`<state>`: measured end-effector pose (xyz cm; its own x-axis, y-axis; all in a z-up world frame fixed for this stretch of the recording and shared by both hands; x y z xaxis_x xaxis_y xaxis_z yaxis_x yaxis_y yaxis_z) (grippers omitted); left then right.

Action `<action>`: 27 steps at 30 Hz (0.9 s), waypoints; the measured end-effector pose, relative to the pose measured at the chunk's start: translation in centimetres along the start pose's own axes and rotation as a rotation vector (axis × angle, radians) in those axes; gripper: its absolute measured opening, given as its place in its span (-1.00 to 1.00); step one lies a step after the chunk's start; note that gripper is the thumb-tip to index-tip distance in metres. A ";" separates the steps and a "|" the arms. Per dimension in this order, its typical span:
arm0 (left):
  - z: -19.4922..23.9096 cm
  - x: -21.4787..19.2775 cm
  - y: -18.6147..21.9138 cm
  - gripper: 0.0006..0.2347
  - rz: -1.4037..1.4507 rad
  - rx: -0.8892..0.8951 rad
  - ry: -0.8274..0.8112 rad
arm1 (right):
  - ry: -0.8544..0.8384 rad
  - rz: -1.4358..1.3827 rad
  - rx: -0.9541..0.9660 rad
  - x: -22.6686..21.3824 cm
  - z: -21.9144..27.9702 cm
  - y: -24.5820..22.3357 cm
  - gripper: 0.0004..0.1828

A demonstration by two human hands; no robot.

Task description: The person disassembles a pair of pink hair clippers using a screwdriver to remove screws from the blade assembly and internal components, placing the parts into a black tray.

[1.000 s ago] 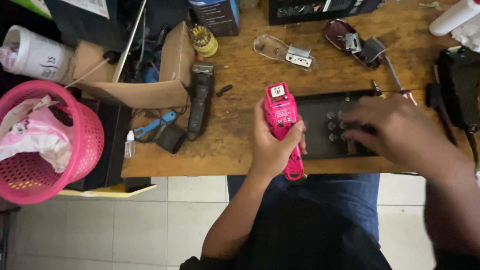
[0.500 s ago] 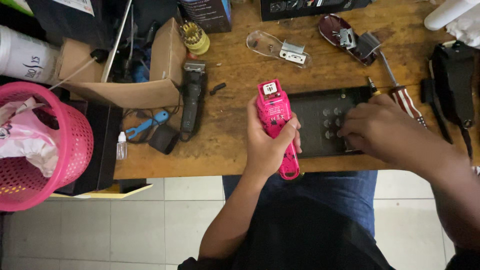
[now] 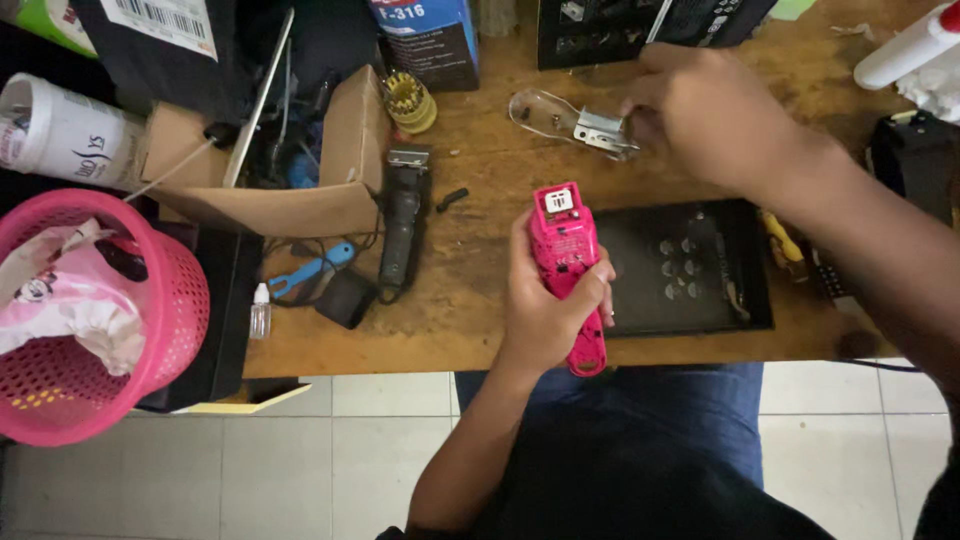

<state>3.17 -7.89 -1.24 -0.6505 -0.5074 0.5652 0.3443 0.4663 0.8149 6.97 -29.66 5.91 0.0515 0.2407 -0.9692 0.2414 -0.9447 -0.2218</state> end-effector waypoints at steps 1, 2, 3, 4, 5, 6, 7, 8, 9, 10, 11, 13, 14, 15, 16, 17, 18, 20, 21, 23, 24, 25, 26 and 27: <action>0.1 0.0 -0.2 -0.44 0.005 -0.034 0.014 | -0.013 0.063 0.018 0.9 -0.7 0.5 -0.89; -0.1 -0.1 -0.3 -0.41 0.007 -0.063 0.028 | -0.022 0.127 0.033 1.7 -1.5 0.9 -0.87; -0.2 -0.1 -0.3 -0.41 0.005 -0.058 0.024 | -0.018 0.132 0.032 2.2 -2.0 1.3 -0.87; -0.2 -0.1 -0.4 -0.42 0.003 -0.068 0.013 | -0.052 0.145 0.030 2.8 -2.2 1.5 -0.87; -0.1 -0.1 -0.4 -0.43 0.001 -0.077 0.002 | -0.087 0.159 0.027 3.2 -2.5 1.7 -0.85; -0.1 -0.1 -0.3 -0.43 0.002 -0.073 0.002 | -0.087 0.162 0.024 3.2 -2.8 1.8 -0.85; -0.2 -0.1 -0.2 -0.44 0.014 -0.087 -0.013 | -0.229 0.230 0.078 3.6 -3.0 1.9 -0.81; -0.1 -0.2 -0.2 -0.45 0.025 -0.103 -0.025 | -0.370 0.295 0.132 4.1 -3.0 1.8 -0.76; -0.1 -0.3 0.0 -0.45 0.025 -0.101 -0.021 | -0.372 0.296 0.128 3.9 -2.9 1.2 -0.76; -0.1 -0.3 0.3 -0.47 -0.014 -0.101 -0.018 | -0.155 0.212 -0.023 2.9 -3.0 -0.1 -0.77; 0.0 -0.3 0.5 -0.49 -0.052 -0.102 -0.015 | 0.064 0.126 -0.168 1.7 -2.7 -1.4 -0.78; -0.2 -0.2 0.8 -0.48 -0.036 -0.097 -0.020 | 0.005 0.125 -0.075 0.9 -2.5 -2.0 -0.77; -0.2 -0.2 1.0 -0.47 -0.021 -0.093 -0.026 | -0.052 0.123 0.020 0.7 -2.4 -2.1 -0.75; -0.2 -0.1 1.1 -0.47 -0.023 -0.089 -0.022 | -0.051 0.123 0.014 0.2 -2.0 -2.5 -0.75; -0.2 0.0 1.2 -0.46 -0.022 -0.085 -0.026 | -0.015 -0.051 -0.002 -0.4 -1.5 -2.9 -0.80; -0.1 0.1 1.2 -0.46 -0.021 -0.081 -0.030 | 0.021 -0.224 -0.018 -0.7 -1.0 -3.3 -0.84; 0.0 0.2 1.2 -0.46 -0.021 -0.077 -0.027 | 0.019 -0.224 -0.023 -0.9 -0.6 -3.8 -0.84; 0.2 0.3 1.2 -0.45 -0.058 -0.083 -0.021 | -0.027 -0.499 -0.103 -1.0 0.2 -5.0 -0.91; 0.3 0.4 1.2 -0.45 -0.060 -0.079 -0.017 | -0.028 -0.500 -0.109 -1.3 0.6 -5.6 -0.91; 0.7 0.6 1.2 -0.43 -0.178 -0.067 -0.014 | -0.034 -0.558 -0.165 -2.2 1.7 -6.7 -0.83; 0.8 0.7 1.1 -0.43 -0.180 -0.068 -0.014 | -0.032 -0.560 -0.165 -2.8 2.0 -7.0 -0.83; 0.9 0.9 1.4 -0.45 -0.250 0.018 -0.031 | -0.011 -0.552 -0.197 -3.4 2.3 -7.4 -0.81; 0.9 1.2 1.8 -0.46 -0.318 0.103 -0.050 | 0.012 -0.543 -0.228 -4.0 2.6 -7.7 -0.80; 1.1 1.4 1.8 -0.46 -0.319 0.102 -0.053 | 0.014 -0.544 -0.227 -4.4 2.9 -8.0 -0.80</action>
<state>2.16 -7.00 0.89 -0.7496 -0.6026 0.2738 0.0499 0.3611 0.9312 2.01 -23.81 11.61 -0.1251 0.6818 -0.7207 0.4378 -0.6139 -0.6568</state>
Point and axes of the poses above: each hand's wrist, its own z-axis away from the middle knuckle, its own x-axis out of the palm, y = z × x, the point moved 4 cm from there along -z, towards the middle knuckle, and after that the axes turned 10 degrees about -y, right-handed, at the moved point
